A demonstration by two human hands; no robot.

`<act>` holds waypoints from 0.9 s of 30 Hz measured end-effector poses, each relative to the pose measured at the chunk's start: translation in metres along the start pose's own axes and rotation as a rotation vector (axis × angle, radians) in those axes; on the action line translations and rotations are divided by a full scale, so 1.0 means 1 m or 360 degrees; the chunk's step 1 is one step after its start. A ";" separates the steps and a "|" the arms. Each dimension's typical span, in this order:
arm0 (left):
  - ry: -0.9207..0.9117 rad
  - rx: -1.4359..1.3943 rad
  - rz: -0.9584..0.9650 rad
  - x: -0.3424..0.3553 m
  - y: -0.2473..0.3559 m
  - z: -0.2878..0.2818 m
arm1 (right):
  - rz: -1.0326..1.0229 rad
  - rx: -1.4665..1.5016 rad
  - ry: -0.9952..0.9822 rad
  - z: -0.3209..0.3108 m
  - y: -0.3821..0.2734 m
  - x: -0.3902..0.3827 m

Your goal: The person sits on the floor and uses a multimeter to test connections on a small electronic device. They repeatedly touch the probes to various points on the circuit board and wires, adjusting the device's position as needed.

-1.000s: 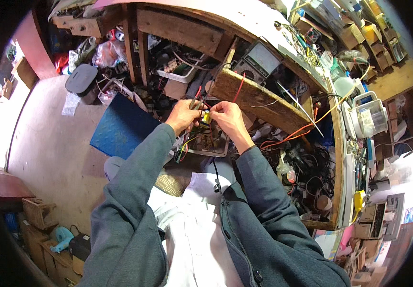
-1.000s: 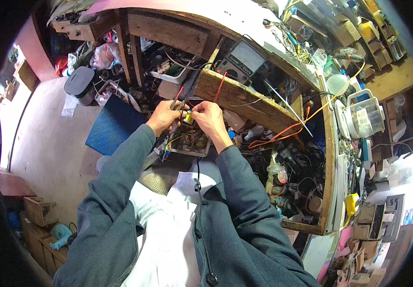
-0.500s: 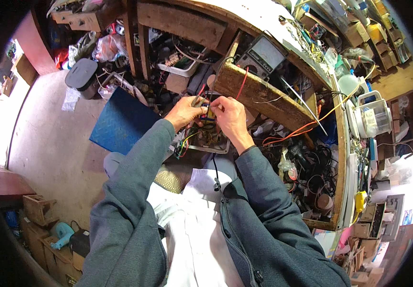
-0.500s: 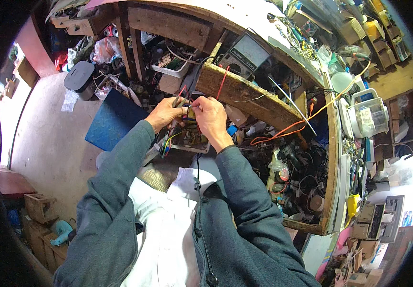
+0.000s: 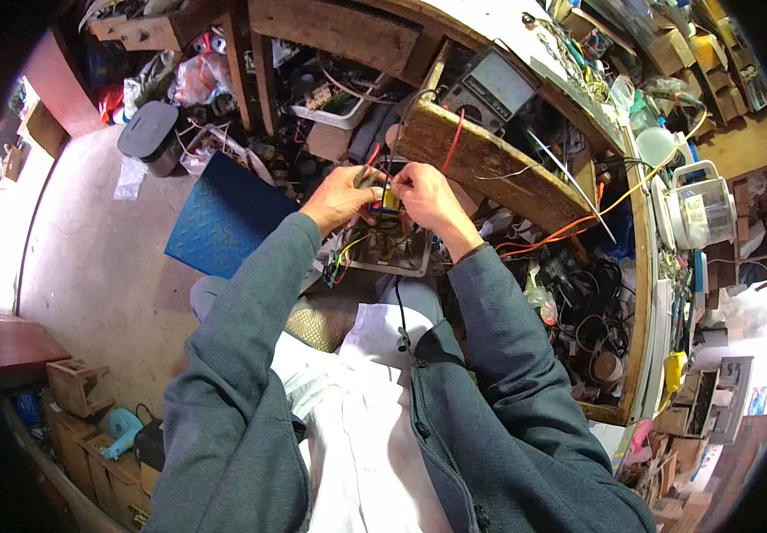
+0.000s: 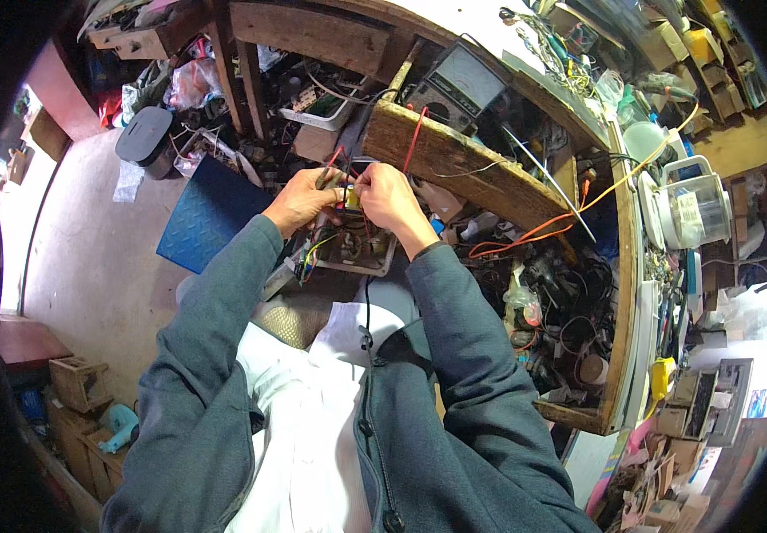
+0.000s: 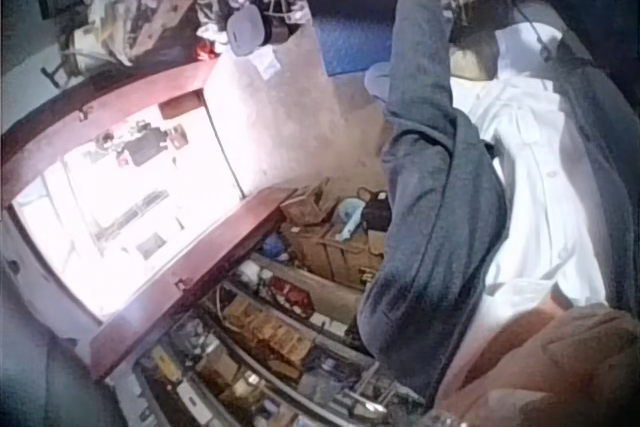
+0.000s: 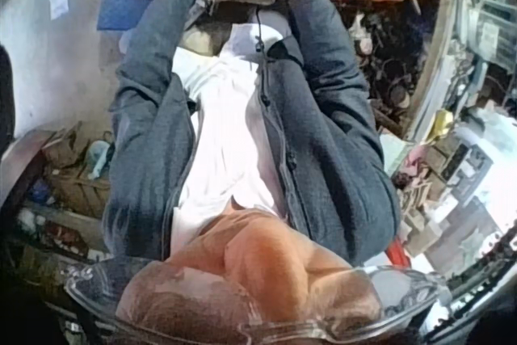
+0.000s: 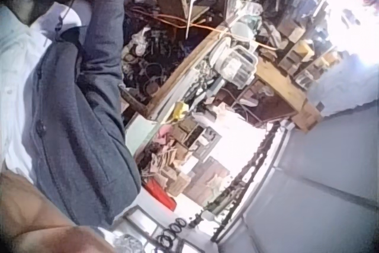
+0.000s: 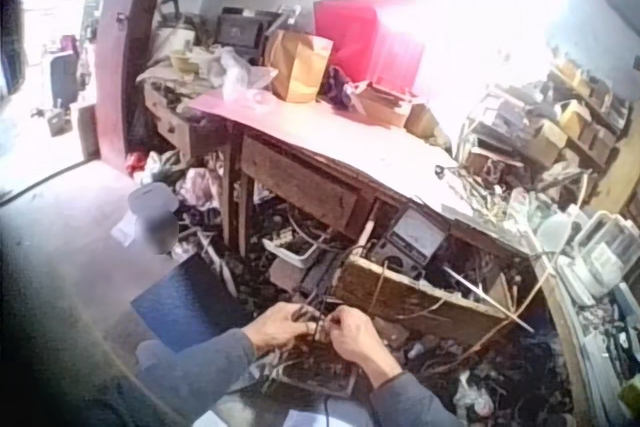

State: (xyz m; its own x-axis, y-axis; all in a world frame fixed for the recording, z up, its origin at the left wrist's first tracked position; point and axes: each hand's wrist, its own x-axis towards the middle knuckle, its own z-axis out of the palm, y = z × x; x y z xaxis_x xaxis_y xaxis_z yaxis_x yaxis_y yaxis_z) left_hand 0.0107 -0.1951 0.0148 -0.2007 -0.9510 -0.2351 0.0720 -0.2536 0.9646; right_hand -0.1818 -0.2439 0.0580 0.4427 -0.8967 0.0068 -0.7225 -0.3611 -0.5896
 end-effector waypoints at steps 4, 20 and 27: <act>0.0029 0.0027 0.0010 -0.001 -0.002 0.000 | -0.0050 -0.0010 0.0119 0.003 -0.004 -0.004; 0.0104 0.0070 0.0031 0.005 0.004 0.003 | -0.0132 -0.0403 0.0320 0.018 -0.011 -0.021; 0.0105 0.0060 -0.0007 0.000 0.005 0.003 | -0.0189 -0.0319 0.0412 0.019 -0.011 -0.023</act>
State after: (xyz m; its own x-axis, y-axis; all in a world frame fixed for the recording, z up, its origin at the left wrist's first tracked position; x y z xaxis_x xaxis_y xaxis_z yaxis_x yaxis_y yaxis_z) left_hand 0.0078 -0.1962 0.0201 -0.1359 -0.9599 -0.2453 0.0343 -0.2520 0.9671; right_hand -0.1742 -0.2148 0.0492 0.3990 -0.8713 0.2858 -0.7754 -0.4870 -0.4020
